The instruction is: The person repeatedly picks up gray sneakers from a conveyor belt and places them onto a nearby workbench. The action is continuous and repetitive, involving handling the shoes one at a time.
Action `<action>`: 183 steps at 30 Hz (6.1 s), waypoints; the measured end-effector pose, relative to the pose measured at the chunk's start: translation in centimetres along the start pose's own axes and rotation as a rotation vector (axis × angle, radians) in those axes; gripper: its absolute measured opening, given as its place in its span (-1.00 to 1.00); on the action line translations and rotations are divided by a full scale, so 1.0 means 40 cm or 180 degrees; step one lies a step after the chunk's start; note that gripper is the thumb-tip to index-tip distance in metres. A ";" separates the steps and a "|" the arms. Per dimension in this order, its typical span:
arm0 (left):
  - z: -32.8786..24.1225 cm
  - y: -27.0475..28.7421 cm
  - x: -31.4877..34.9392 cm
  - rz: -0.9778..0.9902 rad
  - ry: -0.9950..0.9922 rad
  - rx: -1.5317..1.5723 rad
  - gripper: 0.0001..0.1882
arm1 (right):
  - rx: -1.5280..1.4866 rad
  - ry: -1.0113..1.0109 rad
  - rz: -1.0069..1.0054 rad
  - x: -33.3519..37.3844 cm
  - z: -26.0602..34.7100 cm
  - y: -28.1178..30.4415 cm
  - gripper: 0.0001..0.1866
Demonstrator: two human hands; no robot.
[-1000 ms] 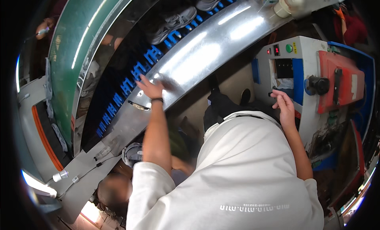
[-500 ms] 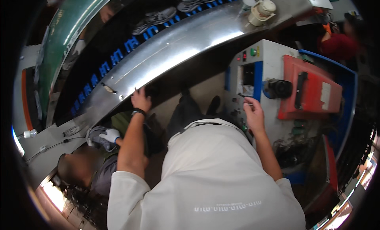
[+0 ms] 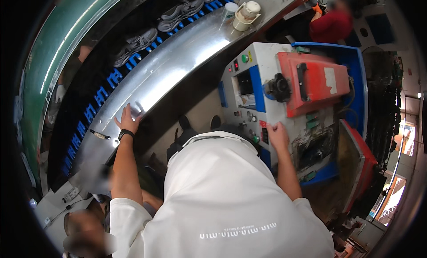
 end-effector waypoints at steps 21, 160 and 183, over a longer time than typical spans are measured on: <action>0.039 -0.053 -0.126 0.1046 0.0085 -0.0401 0.31 | -0.0146 -0.0186 0.0377 -0.015 -0.037 -0.045 -0.55; 0.002 -0.091 -0.098 -0.1736 0.0622 0.0342 -0.18 | 0.0135 0.3716 -0.0948 -0.627 1.046 -0.518 -0.40; -0.002 -0.083 -0.099 -0.1883 0.0459 0.0363 -0.20 | 0.0090 0.3792 -0.0829 -0.635 1.055 -0.524 -0.36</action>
Point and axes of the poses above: each hand's wrist, its own x-axis away from the middle knuckle, its own y-axis out of the back of the hand, z = x × y, the point moved 6 cm from there along -x, towards the middle knuckle, and after that the axes turned 10 degrees about y, right-handed, at the moved point
